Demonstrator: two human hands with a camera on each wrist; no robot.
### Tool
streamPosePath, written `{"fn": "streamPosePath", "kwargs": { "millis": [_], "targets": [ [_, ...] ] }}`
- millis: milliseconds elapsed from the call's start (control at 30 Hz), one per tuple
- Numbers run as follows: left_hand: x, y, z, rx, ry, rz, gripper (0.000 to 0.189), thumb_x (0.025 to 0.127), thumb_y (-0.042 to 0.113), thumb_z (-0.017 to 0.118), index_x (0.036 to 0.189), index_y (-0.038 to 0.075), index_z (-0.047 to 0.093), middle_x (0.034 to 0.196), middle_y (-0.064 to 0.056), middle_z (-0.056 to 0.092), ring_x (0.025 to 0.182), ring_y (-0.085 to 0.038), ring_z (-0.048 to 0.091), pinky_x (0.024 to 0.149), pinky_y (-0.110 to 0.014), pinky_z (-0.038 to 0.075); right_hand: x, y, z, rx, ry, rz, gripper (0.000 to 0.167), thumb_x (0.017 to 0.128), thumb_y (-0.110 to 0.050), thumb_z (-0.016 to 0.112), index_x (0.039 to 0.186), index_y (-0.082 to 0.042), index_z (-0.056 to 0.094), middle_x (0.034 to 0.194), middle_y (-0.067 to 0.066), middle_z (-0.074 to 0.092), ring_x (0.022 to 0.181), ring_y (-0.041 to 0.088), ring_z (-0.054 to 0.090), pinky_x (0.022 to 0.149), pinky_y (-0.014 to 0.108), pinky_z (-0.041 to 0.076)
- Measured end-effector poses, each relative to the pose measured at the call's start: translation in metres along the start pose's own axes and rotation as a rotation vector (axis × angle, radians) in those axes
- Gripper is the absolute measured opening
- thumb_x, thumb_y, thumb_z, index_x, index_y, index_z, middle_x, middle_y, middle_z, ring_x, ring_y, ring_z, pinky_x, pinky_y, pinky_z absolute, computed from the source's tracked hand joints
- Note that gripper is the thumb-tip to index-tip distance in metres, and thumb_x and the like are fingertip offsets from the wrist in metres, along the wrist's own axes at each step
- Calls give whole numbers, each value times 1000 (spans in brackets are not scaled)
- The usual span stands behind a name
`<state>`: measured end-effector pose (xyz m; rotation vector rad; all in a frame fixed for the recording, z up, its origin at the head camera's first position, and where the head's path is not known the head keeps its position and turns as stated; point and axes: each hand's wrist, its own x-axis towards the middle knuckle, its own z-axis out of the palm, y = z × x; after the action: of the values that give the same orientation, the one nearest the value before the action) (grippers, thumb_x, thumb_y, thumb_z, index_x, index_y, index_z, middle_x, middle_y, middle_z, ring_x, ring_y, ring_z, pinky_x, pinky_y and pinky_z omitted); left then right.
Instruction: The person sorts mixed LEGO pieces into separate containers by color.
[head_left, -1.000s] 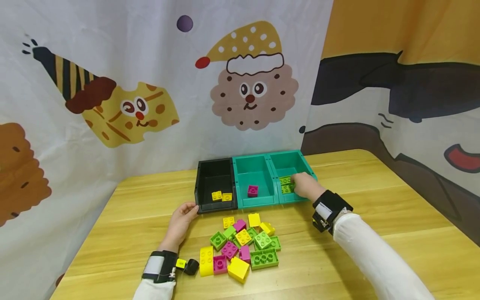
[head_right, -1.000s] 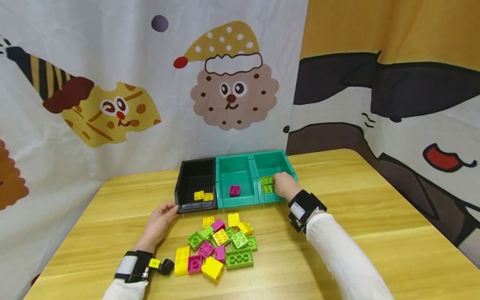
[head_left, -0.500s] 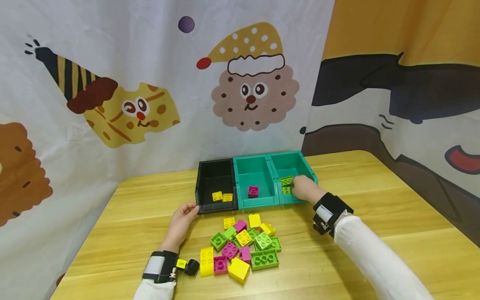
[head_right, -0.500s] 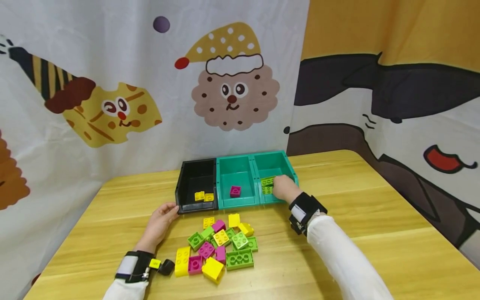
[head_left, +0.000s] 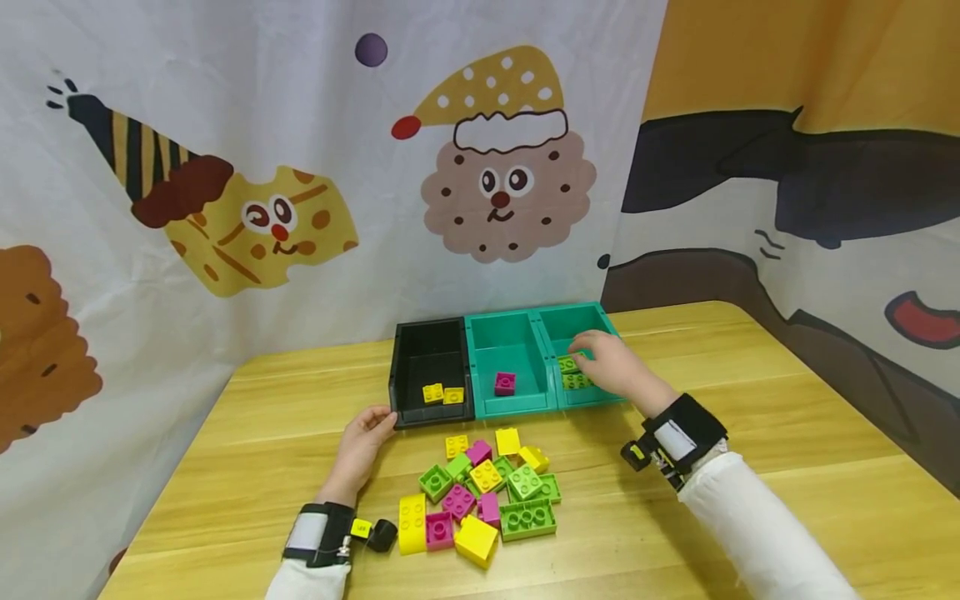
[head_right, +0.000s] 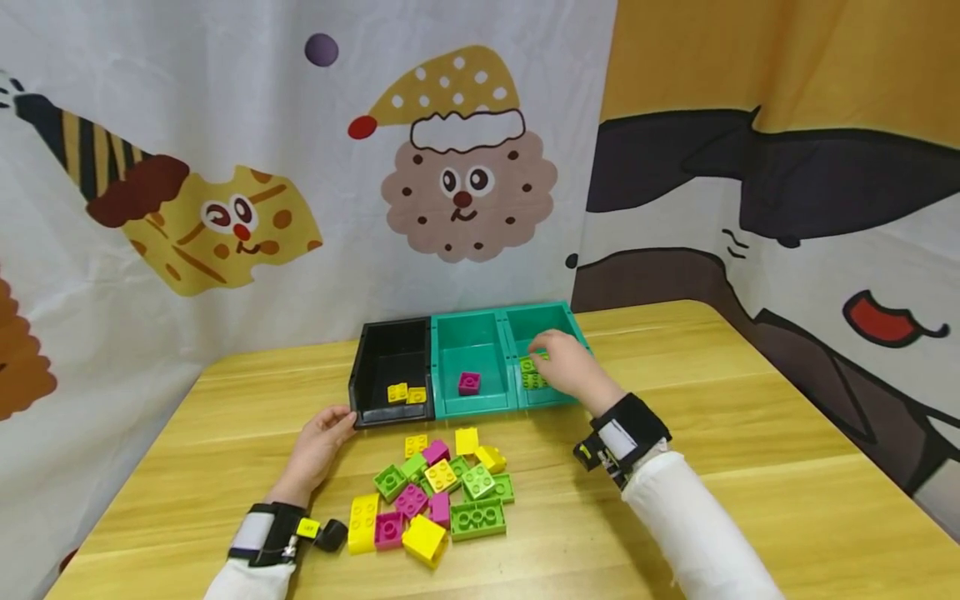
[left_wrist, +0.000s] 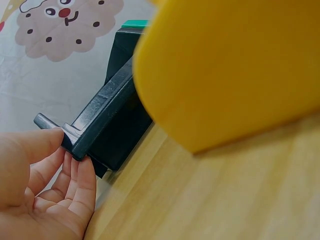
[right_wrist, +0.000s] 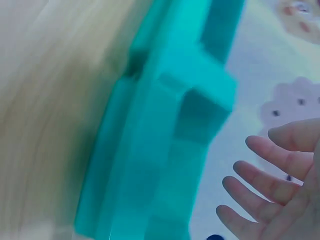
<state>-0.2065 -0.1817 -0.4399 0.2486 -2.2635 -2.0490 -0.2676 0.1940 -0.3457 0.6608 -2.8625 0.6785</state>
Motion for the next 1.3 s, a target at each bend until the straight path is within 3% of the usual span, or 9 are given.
{"fn": "streamPosePath", "kwargs": {
  "millis": [367,733,967,1300],
  "targets": [
    [-2,1,0,6,-6,11,26,94,10,57,112,-8,54,96,-2,56,83,-8,51,75,-16,48,-35,-25,3,143,79,-22,24,95,-12,55,112,2,65,119,20,62,112,38,56,92,52,47],
    [0,0,-1,3,-6,9,26,94,10,58,113,-8,54,95,-3,57,82,-8,53,75,-16,48,-50,-31,3,258,106,-14,23,95,-12,56,112,1,66,116,18,63,111,37,57,93,53,46],
    [-1,3,-1,15,-11,4,27,95,10,57,114,-8,53,95,-2,57,83,-7,52,75,-15,48,-53,-35,4,261,97,-16,22,94,-12,56,110,0,67,113,15,65,108,35,59,90,51,48],
    [-1,1,-2,25,-18,-3,27,95,11,56,115,-8,53,95,0,56,84,-9,52,75,-15,48,-55,-56,17,237,85,-115,18,92,-11,60,106,-2,68,114,12,64,109,32,59,92,48,48]
  ]
}}
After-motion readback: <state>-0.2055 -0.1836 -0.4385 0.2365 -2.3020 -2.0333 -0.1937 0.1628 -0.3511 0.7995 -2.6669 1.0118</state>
